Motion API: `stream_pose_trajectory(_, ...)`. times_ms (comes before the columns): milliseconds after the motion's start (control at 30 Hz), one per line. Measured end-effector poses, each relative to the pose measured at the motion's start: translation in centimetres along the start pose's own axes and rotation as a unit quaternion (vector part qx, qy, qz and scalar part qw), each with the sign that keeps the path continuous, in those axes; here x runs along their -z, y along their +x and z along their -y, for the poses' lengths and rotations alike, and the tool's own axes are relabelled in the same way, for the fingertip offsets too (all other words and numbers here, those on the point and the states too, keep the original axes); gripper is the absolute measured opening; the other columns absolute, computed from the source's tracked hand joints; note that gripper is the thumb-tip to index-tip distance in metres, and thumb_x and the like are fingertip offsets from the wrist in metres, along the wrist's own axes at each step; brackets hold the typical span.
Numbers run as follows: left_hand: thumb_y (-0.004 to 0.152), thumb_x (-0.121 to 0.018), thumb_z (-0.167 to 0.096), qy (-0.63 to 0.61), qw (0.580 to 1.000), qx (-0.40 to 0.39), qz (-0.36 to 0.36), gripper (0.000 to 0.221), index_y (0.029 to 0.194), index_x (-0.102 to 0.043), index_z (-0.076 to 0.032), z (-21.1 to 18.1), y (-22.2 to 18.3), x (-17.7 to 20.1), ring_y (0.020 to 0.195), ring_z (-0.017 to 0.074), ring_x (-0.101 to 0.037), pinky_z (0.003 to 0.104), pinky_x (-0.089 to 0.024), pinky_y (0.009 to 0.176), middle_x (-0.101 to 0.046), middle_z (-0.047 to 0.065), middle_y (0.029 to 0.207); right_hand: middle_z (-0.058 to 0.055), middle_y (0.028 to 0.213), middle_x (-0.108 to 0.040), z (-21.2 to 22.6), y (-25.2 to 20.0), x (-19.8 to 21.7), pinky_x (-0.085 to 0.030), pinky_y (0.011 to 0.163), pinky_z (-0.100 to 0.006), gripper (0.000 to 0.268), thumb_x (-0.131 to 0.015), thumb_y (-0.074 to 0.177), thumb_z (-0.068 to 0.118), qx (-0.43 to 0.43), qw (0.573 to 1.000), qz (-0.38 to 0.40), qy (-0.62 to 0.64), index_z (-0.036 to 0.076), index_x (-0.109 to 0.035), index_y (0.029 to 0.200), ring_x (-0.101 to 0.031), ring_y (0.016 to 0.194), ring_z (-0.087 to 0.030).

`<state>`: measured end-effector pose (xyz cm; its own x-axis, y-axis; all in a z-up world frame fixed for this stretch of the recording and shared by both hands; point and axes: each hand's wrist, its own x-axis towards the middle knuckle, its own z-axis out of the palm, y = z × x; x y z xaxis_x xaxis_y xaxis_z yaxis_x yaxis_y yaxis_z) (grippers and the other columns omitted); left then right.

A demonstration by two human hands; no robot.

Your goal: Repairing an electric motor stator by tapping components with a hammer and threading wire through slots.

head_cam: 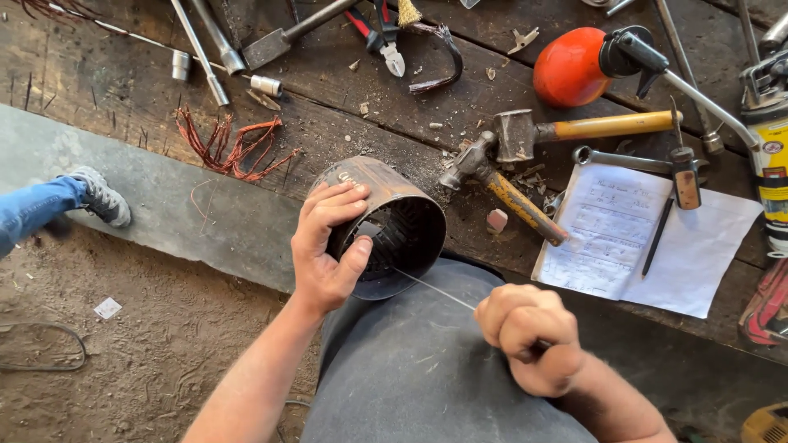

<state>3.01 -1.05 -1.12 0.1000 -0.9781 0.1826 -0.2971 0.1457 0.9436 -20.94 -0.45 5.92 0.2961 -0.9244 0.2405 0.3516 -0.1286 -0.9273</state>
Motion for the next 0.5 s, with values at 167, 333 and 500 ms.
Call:
stream_pose_trajectory(167, 0.094, -0.063, -0.029, 0.000, 1.000, 0.000, 0.000, 0.028, 0.117, -0.064, -0.013, 0.1, 0.0, 0.1, 0.132, 0.0275, -0.059, 0.051, -0.035, 0.126, -0.069, 0.010, 0.131, -0.001, 0.052, -0.040, 0.1, 2.5, 0.8, -0.033, 0.040, -0.029, 0.075, -0.025, 0.117, 0.059, 0.030, 0.998, 0.053, -0.015, 0.014, -0.034, 0.057, -0.033, 0.041, -0.017)
stream_pose_trajectory(333, 0.093, -0.063, -0.028, -0.002, 1.000, 0.001, -0.001, 0.028, 0.117, -0.063, -0.013, 0.2, 0.1, 0.3, 0.133, 0.0277, -0.059, 0.051, -0.035, 0.126, -0.069, 0.010, 0.131, 0.000, 0.051, -0.040, 0.4, 4.4, 1.4, -0.023, 0.039, -0.030, 0.076, -0.029, 0.117, 0.058, 0.041, 0.991, 0.102, 0.074, 0.013, -0.039, 0.056, -0.028, 0.037, -0.016)
stream_pose_trajectory(500, 0.092, -0.071, -0.035, -0.036, 0.999, -0.016, -0.037, 0.038, 0.117, -0.071, -0.007, 1.2, 0.1, -0.1, 0.127, 0.0302, -0.061, 0.046, -0.029, 0.123, -0.073, 0.011, 0.125, 0.000, 0.048, -0.042, -1.3, 4.4, 2.1, -0.029, 0.031, -0.024, 0.074, -0.027, 0.109, 0.062, 0.053, 0.988, 0.096, 0.106, 0.018, -0.048, 0.052, -0.033, 0.034, -0.011)
